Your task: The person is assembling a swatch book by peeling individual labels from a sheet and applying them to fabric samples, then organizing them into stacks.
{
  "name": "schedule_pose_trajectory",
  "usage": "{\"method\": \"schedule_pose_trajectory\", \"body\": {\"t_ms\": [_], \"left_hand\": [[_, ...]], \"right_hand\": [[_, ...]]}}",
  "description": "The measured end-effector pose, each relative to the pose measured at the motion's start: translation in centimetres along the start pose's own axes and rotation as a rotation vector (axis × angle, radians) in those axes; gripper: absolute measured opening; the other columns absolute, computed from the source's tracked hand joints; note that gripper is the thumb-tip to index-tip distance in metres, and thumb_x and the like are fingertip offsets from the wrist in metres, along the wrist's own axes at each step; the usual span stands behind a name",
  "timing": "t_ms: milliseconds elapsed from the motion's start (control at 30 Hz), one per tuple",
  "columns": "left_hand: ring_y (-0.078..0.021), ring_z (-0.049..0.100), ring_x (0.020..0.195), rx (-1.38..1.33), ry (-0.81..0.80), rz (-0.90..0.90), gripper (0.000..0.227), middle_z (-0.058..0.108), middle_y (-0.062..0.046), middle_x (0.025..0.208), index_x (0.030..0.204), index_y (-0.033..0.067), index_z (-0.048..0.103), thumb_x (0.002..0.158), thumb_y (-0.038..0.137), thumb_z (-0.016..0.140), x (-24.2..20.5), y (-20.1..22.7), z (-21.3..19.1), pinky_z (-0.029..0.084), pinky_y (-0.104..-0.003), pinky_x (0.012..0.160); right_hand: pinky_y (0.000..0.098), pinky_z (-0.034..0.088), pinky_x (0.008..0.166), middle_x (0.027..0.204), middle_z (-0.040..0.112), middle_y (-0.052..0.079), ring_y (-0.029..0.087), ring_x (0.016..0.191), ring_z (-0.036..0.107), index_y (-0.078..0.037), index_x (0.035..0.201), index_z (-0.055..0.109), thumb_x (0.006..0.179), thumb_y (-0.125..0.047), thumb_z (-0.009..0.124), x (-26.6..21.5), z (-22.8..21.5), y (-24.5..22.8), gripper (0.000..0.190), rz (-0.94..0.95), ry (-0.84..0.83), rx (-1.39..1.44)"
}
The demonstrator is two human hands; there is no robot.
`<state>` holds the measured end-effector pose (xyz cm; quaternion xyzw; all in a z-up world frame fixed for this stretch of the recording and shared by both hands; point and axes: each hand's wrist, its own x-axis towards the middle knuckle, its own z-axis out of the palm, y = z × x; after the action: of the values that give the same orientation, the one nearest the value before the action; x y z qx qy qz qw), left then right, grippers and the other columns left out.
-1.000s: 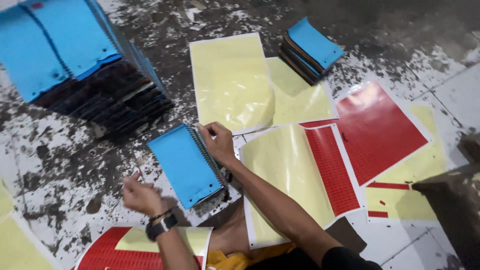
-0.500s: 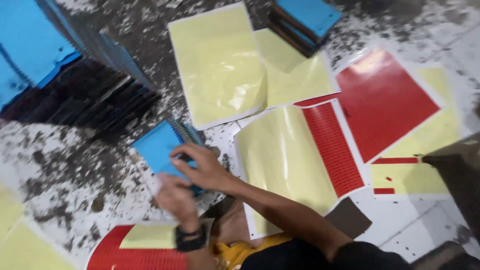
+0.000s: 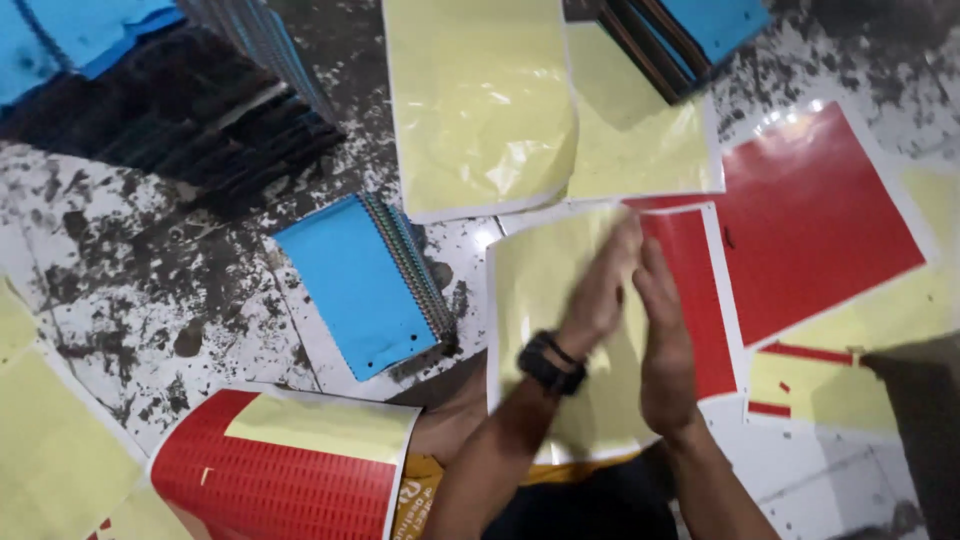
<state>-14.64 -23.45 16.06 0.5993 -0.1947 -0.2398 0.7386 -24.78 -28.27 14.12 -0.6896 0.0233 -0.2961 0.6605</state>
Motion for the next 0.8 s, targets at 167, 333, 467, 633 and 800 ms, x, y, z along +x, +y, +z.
{"method": "schedule_pose_trajectory", "body": {"t_ms": [167, 333, 467, 633, 800], "left_hand": [[-0.0217, 0.015, 0.159, -0.734, -0.307, -0.45, 0.057, 0.025, -0.007, 0.169, 0.162, 0.0114, 0.031, 0.111, 0.035, 0.038, -4.2, -0.3, 2.6, 0.002, -0.039, 0.13], [-0.0394, 0.022, 0.159, 0.065, -0.424, 0.373, 0.058, 0.031, -0.017, 0.167, 0.161, 0.013, 0.035, 0.109, 0.039, 0.035, -3.2, -4.6, 4.3, 0.011, -0.054, 0.133], [-0.0514, 0.05, 0.12, 1.043, -0.339, 0.443, 0.055, 0.054, -0.03, 0.139, 0.135, 0.0003, 0.06, 0.084, 0.022, 0.056, -1.9, -1.3, 1.9, 0.022, -0.07, 0.117], [-0.038, 0.064, 0.119, 0.96, 0.019, 0.768, 0.029, 0.065, -0.015, 0.121, 0.122, 0.0064, 0.067, 0.105, 0.025, 0.054, -5.4, -4.9, 2.4, 0.047, -0.058, 0.108], [-0.0409, 0.058, 0.128, 1.0, -0.3, 0.651, 0.035, 0.073, -0.014, 0.115, 0.095, 0.0142, 0.081, 0.077, 0.045, 0.078, -9.2, -9.9, 1.0, 0.03, -0.078, 0.11]], "right_hand": [[0.0562, 0.006, 0.133, 0.174, 0.014, 0.014, 0.035, 0.163, 0.012, -0.011, 0.158, 0.042, 0.115, -0.028, 0.033, 1.9, -8.0, 6.2, 0.047, -0.021, 0.129, -0.853], [0.0365, 0.031, 0.113, 0.148, 0.043, 0.005, 0.023, 0.135, 0.043, -0.012, 0.149, 0.041, 0.11, -0.054, 0.033, 1.7, -9.3, 6.4, 0.058, 0.373, 0.522, 0.352], [0.0549, 0.013, 0.128, 0.165, 0.028, 0.025, 0.039, 0.158, 0.021, 0.007, 0.157, 0.026, 0.101, -0.063, 0.022, 2.5, -4.0, -0.8, 0.091, 0.299, 0.216, 0.548], [0.0518, 0.051, 0.11, 0.128, 0.062, 0.027, 0.034, 0.113, 0.069, 0.005, 0.127, 0.056, 0.105, -0.028, 0.05, -2.6, -11.4, 2.3, 0.04, 0.2, 0.595, 0.015], [0.0447, 0.059, 0.095, 0.093, 0.065, 0.015, 0.021, 0.085, 0.065, 0.005, 0.115, 0.068, 0.107, -0.014, 0.061, -8.1, -13.2, 4.1, 0.022, 0.411, 0.811, -0.148]]}}
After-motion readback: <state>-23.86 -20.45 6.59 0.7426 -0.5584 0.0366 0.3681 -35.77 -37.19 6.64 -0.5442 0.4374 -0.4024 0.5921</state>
